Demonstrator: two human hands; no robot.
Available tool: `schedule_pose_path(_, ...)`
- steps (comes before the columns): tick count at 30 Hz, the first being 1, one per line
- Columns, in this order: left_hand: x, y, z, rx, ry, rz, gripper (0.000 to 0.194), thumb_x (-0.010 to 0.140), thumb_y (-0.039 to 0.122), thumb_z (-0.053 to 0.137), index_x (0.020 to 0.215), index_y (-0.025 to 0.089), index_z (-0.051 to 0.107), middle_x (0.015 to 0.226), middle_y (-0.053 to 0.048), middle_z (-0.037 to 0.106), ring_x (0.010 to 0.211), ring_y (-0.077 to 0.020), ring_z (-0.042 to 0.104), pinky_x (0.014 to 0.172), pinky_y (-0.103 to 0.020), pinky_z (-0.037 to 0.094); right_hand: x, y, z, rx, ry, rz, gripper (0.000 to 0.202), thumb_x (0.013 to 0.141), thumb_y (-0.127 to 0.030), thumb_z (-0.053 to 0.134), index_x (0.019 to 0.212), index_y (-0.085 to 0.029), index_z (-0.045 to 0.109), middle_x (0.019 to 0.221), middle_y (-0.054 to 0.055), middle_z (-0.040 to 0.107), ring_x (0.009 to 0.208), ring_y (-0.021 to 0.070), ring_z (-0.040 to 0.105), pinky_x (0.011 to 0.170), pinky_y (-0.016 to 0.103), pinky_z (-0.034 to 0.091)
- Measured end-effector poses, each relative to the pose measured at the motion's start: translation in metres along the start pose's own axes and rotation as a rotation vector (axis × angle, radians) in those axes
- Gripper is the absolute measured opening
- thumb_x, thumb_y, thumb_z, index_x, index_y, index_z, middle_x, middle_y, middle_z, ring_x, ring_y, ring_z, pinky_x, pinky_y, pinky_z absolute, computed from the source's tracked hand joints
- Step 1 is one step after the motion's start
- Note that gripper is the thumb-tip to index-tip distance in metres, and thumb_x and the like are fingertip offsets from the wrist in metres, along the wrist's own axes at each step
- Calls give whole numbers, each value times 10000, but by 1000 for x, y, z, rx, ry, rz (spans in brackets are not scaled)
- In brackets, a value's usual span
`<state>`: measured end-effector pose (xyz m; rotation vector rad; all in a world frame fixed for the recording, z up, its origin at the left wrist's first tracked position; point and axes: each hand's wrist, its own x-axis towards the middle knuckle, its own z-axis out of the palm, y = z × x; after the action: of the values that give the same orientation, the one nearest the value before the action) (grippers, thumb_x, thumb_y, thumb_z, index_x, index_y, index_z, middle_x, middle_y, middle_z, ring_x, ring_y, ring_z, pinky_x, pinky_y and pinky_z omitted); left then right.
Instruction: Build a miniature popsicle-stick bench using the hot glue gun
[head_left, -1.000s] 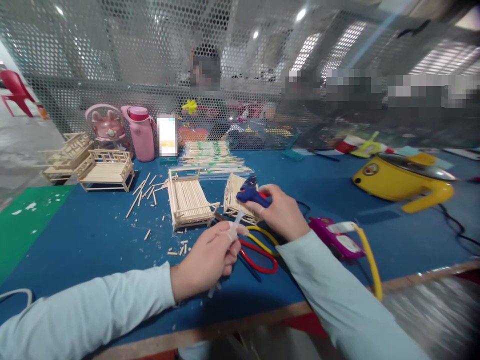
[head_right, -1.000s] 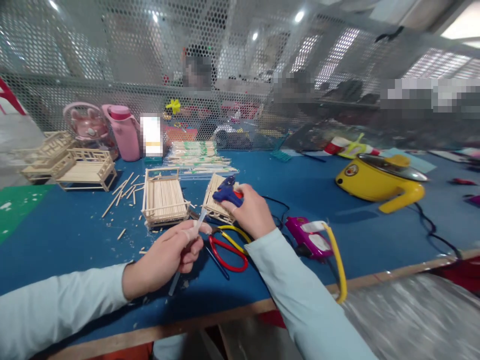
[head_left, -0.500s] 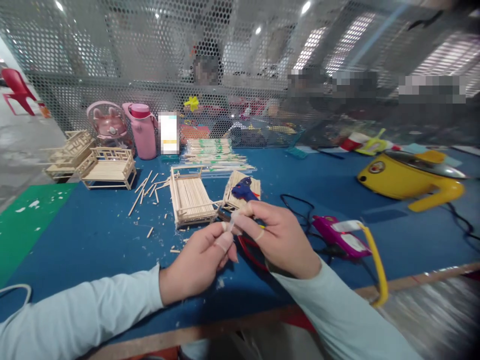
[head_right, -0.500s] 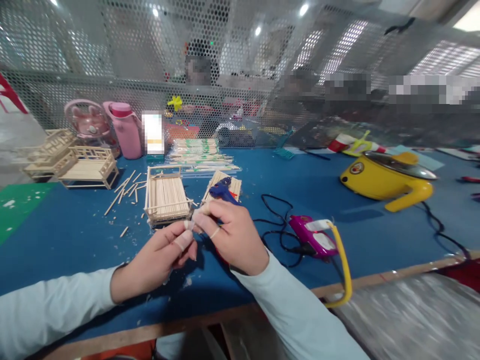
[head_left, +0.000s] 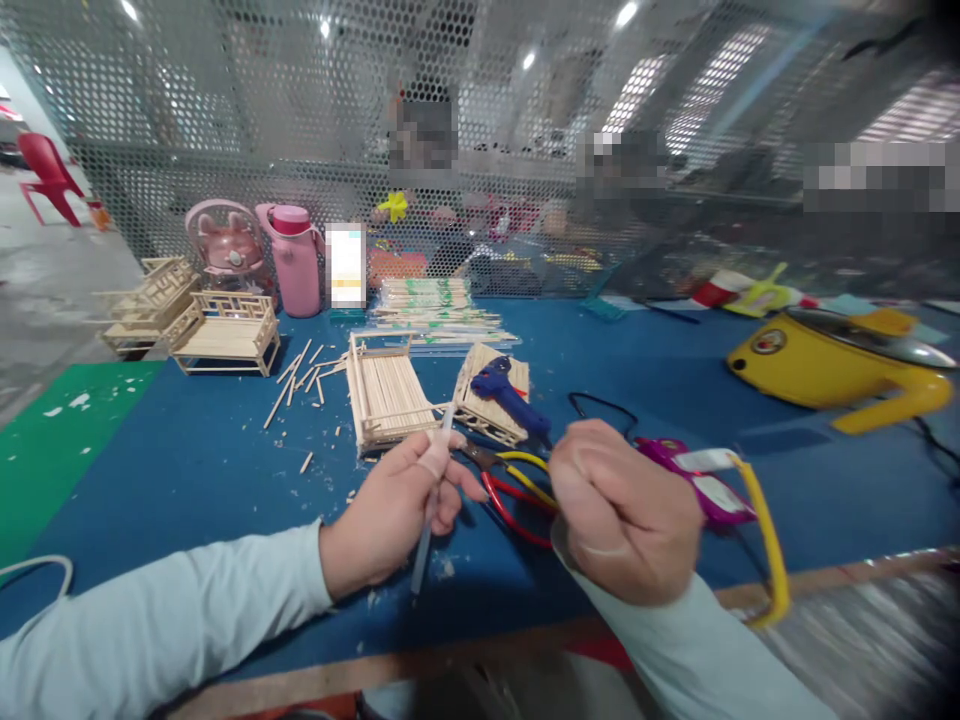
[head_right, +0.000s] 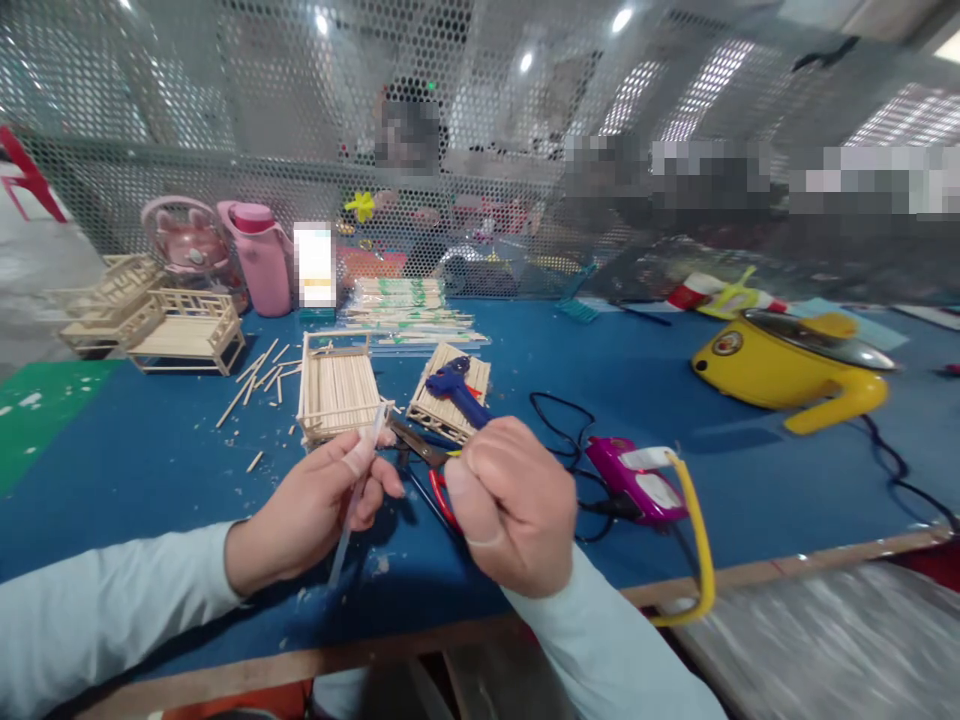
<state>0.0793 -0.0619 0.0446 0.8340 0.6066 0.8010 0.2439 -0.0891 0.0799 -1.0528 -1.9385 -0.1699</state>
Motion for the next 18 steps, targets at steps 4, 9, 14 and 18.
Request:
schedule_pose_path(4,1,-1,-2,-24,-85,-57,440,752,509,639,949,144,494,686,-13,622,492,-70,494,472,-182,359,0,1,-13,-20,-346,222,307,751,-233,636,533,-199,421,479,-71,360,443,74,337,493,245,313)
schedule_pose_path(9,-4,-7,-1,115,-126,-28,423,794,572,568,811,155,498,533,66,438,426,-41,303,421,-173,242,2,-3,4,376,-357,573,262,815,-337,559,1026,-181,556,600,-63,489,479,75,439,463,198,359)
schedule_pose_path(14,-4,-8,-10,411,-193,21,499,860,614,412,813,139,556,550,51,432,454,-57,333,451,-193,266,10,1,12,422,-113,631,216,827,-328,561,656,-195,557,504,-51,482,446,79,421,442,210,348)
schedule_pose_path(18,-1,-16,-18,629,-198,-100,470,873,550,442,883,118,626,565,29,492,470,-64,365,453,-192,260,5,19,-8,310,618,718,202,837,-372,557,700,-228,594,488,-43,447,407,101,387,382,243,281)
